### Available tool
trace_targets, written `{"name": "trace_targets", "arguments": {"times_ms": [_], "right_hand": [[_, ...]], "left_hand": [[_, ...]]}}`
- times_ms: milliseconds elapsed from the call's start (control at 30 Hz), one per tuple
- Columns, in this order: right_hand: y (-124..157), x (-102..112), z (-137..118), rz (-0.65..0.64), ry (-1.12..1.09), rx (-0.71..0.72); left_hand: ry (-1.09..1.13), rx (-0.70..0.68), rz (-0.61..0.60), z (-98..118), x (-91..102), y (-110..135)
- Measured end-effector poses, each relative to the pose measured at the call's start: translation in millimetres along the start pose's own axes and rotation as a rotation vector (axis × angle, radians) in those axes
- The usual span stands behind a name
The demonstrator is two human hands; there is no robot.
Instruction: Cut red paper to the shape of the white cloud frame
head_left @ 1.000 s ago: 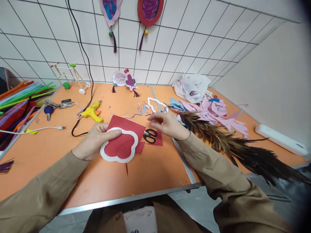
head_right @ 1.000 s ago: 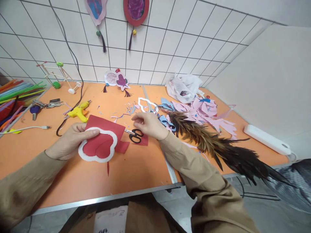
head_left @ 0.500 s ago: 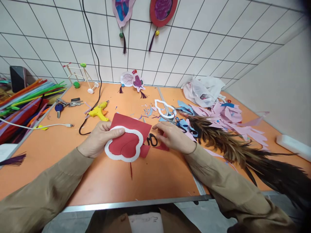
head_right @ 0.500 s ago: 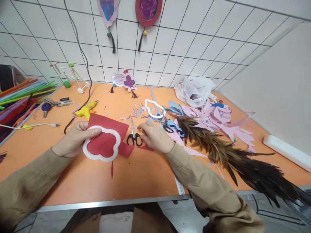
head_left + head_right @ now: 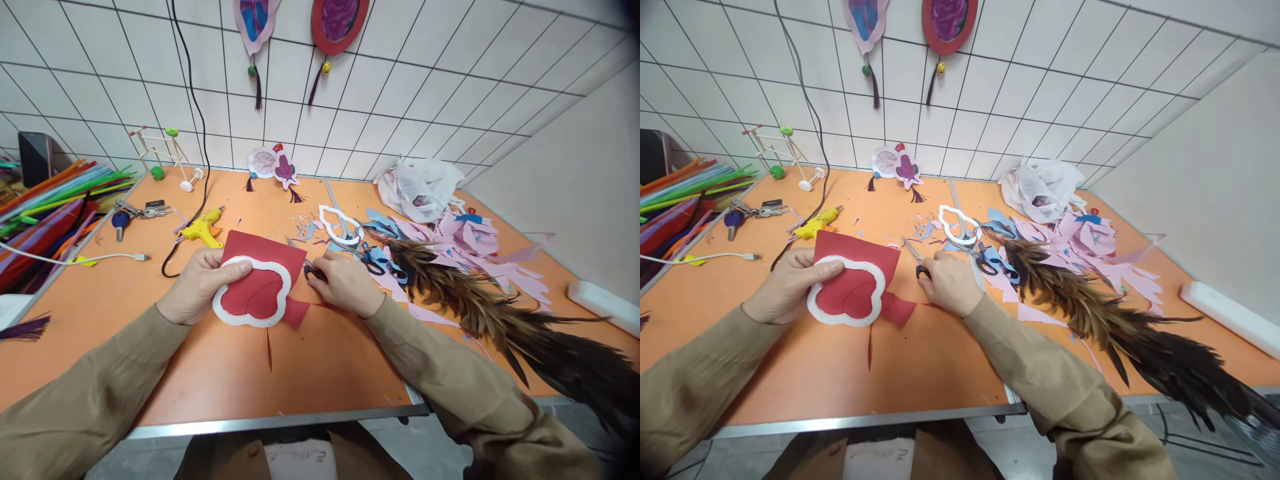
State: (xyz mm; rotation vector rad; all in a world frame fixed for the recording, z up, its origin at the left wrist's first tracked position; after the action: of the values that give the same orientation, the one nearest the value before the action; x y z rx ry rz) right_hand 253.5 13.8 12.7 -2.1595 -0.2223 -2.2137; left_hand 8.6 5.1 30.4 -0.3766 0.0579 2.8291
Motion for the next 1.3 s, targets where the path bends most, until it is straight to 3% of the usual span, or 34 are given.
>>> {"name": "trace_targets", "arguments": {"times_ms": [533,633,833,933,1067,1200,1300], "right_hand": [[8.6,-8.2,9.1,0.001,0.116,0.174],[2.1,-10.1,19.0,-0.010,-0.136,0.185],[-6.2,-9.4,37.4,-0.192,-1.403,0.157],[-1.9,-5.0,35.3,-0.314,-1.756,0.188],[11.5,-0.7,27.1,-0.474,-1.807,0.342],[23.3,-1.1,22.5,-0.537,-1.642,0.525],[27.1,-3.3,21.9,-0.529,-1.519,0.537]], "left_hand": [[0.133,-0.060,-0.064,-3.5,-3.4,0.3],[0.177,-0.055,-0.042,-2.8,-2.7,0.2],[0.317,-0.056,0.019,-6.5,-0.5,-4.8],[0.360,-0.057,0.047,-9.4,1.3,-6.2],[0.375,-0.078,0.098,-11.3,3.4,-6.5],[0.366,-0.107,0.120,-11.5,3.9,-6.5],[0.370,-0.128,0.157,-11.5,4.2,-7.1]]}}
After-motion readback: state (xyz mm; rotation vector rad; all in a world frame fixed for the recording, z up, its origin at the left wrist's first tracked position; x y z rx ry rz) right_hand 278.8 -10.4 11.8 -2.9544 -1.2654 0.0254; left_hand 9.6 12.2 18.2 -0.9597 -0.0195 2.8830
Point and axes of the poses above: each hand's wrist, its own y-axis away from the middle knuckle, its own x-axis out of the back of the hand, z = x × y, the point moved 1 cm from there along -y, towards the middle knuckle, and after that the axes turned 9 degrees about -x, right-handed, at the moved point
